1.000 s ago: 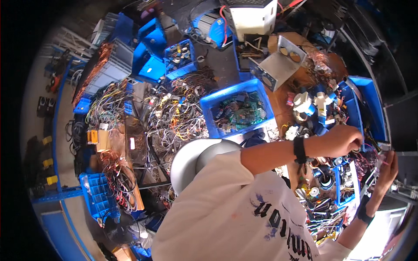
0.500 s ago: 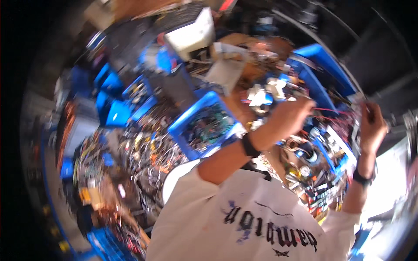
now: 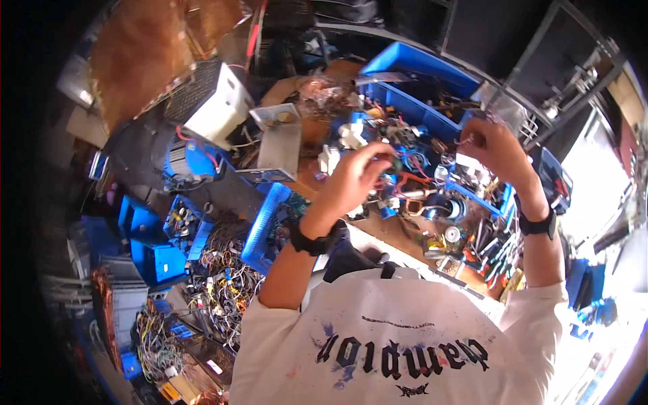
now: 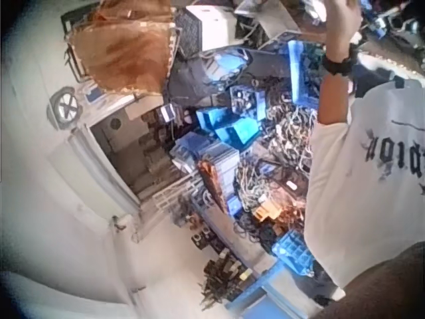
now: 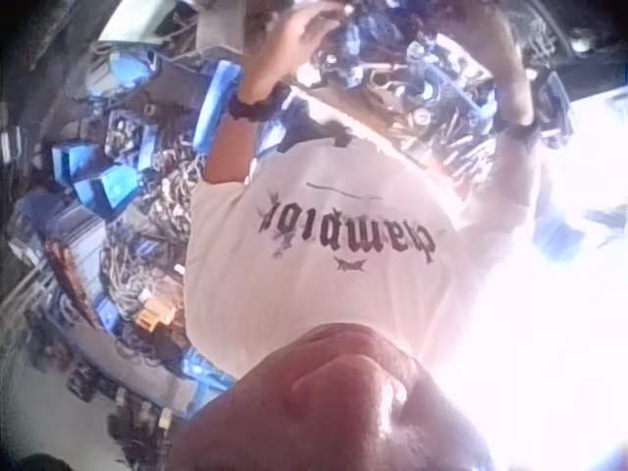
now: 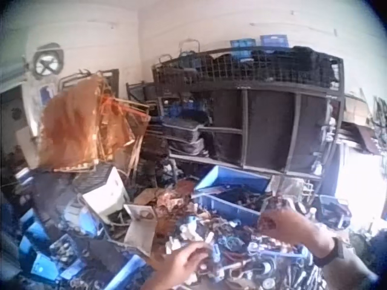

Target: The person holds a small electronic component with red and green wires in both hands. They manipulate the wires and the component, twisting and adjusting the connections while working at a cluttered workbench filled with tools and electronic parts.

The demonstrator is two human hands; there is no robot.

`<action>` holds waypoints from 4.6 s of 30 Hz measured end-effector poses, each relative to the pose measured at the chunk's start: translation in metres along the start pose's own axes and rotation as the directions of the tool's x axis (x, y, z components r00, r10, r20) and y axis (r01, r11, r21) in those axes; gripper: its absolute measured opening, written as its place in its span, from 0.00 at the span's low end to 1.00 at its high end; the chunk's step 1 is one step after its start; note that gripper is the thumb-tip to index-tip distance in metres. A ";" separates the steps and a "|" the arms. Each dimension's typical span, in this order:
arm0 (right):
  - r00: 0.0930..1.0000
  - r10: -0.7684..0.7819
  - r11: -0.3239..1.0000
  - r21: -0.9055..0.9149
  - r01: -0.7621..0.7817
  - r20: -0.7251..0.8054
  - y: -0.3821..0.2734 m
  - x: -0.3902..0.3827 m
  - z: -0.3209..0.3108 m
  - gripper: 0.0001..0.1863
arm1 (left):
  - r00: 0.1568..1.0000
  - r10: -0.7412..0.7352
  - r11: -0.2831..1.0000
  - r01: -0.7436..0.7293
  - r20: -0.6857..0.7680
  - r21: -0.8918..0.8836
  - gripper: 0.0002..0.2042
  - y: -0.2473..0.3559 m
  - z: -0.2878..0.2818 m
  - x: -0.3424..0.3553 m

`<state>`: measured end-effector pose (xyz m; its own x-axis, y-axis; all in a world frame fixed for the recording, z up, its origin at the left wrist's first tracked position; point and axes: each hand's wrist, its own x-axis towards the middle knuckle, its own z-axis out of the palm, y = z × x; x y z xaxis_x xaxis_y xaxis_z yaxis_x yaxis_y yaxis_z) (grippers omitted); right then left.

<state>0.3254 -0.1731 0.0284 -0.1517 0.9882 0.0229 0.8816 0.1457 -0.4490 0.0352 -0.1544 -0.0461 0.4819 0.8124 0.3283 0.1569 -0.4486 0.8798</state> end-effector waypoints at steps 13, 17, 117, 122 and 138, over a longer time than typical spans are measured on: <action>0.868 -0.486 0.829 0.260 0.495 -0.103 -0.064 0.018 0.074 0.17 | 0.888 0.168 0.923 0.010 -0.427 0.384 0.07 -0.029 0.039 0.006; 0.877 -0.481 0.807 0.378 0.454 -0.026 -0.073 0.037 0.104 0.14 | 0.881 0.140 0.913 0.061 -0.452 0.402 0.08 -0.033 0.021 -0.014; 0.987 0.145 0.566 0.813 -0.139 0.068 -0.028 0.081 0.121 0.11 | 0.968 0.233 0.952 -0.208 -0.090 0.225 0.11 -0.064 -0.014 0.055; 0.972 0.183 0.658 0.716 -0.234 0.149 -0.036 0.071 0.097 0.10 | 0.928 0.346 0.915 -0.367 0.140 0.167 0.13 -0.074 -0.032 0.070; 0.879 0.475 0.416 0.868 -0.270 0.046 -0.062 0.012 0.098 0.05 | 0.744 0.528 0.840 -0.390 0.410 -0.377 0.11 -0.071 -0.028 0.100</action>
<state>0.2249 -0.1747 -0.0309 0.2650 0.9353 -0.2344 0.0193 -0.2482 -0.9685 0.0484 -0.0312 -0.0661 0.7945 0.2143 0.5681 -0.3806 -0.5532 0.7410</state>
